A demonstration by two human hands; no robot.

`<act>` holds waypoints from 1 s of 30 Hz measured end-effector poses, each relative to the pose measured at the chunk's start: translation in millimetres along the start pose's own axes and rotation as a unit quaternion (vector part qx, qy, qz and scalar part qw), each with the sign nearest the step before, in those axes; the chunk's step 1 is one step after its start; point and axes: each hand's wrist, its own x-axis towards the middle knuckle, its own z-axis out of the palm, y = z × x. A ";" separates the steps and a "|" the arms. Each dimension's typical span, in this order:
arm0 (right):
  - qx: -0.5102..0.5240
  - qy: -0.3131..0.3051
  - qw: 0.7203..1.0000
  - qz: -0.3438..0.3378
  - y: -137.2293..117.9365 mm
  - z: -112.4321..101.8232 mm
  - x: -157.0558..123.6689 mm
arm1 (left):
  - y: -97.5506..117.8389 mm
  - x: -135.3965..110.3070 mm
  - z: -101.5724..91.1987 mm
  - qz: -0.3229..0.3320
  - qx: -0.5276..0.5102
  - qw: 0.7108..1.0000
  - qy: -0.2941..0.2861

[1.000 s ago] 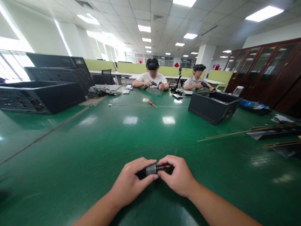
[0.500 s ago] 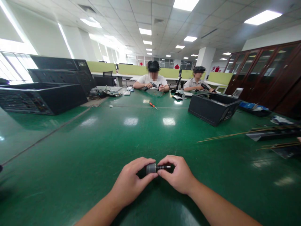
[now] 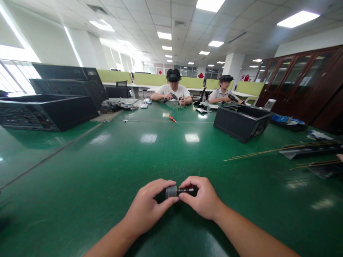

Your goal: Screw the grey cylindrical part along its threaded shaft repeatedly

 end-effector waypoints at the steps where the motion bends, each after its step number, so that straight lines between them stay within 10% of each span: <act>1: 0.001 0.000 1.000 0.000 -0.2 -0.1 -0.1 | 0.0 0.2 -0.2 -0.001 0.000 1.000 -0.002; 30: -0.003 -0.006 1.000 0.009 -2.7 -2.2 -0.3 | -1.0 -1.2 -2.5 0.012 0.017 1.000 0.011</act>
